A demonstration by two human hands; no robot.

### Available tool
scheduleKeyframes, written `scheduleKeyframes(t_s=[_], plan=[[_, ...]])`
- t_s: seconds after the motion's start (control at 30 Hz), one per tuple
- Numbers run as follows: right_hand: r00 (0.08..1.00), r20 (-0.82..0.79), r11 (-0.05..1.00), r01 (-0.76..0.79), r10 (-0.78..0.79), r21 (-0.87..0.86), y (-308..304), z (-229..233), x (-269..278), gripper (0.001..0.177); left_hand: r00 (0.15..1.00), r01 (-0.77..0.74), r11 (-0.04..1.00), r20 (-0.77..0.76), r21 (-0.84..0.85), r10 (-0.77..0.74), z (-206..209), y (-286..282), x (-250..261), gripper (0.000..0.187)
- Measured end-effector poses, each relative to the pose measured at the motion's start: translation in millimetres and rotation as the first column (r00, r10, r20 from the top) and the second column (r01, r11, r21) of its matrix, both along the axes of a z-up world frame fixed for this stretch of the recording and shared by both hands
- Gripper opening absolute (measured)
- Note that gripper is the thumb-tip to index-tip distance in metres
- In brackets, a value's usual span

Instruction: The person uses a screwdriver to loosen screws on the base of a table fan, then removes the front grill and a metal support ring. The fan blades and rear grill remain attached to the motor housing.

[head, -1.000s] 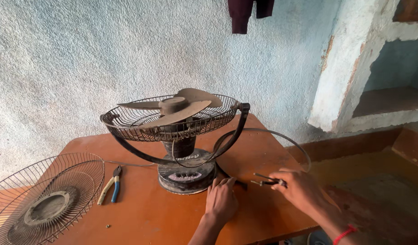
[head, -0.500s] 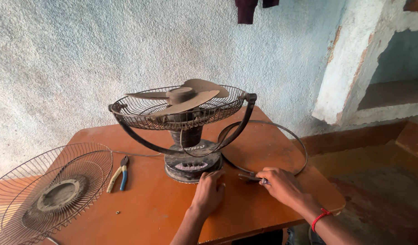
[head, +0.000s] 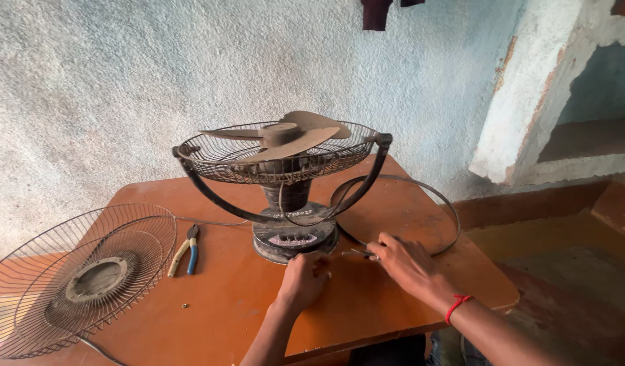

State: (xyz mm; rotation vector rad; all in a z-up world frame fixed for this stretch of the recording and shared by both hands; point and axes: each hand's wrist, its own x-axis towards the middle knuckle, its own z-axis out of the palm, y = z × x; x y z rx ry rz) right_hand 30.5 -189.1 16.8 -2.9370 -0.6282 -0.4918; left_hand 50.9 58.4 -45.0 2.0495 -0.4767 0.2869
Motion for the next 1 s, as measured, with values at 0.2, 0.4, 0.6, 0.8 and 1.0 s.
scheduleKeyframes(t_s=[0.2, 0.4, 0.6, 0.8, 1.0], plan=[[0.961, -0.221, 0.957, -0.102, 0.164, 0.27, 47, -12, -6, 0.022, 0.992, -0.105, 0.991, -0.076, -0.088, 0.099, 21, 31, -5, 0.017], [0.935, -0.127, 0.914, -0.285, 0.331, 0.288, 75, -28, 9, 0.029, 0.942, -0.309, 0.921, -0.209, -0.239, 0.262, 48, 66, -15, 0.042], [0.948, -0.023, 0.907, -0.295, 0.316, 0.301, 76, -5, 16, 0.026, 0.797, -0.529, 0.718, 0.027, -0.452, 0.604, 89, 93, -11, 0.056], [0.938, 0.306, 0.832, -0.297, 0.162, 0.468, 53, 57, 27, 0.041, 0.62, -0.495, 0.594, 0.22, -0.634, 0.753, 166, 112, 10, 0.043], [0.866, 0.486, 0.618, -0.317, -0.121, 0.719, 27, 137, 56, 0.054, 0.644, -0.532, 0.71, 0.324, -0.461, 0.693, 234, 123, 30, 0.027]])
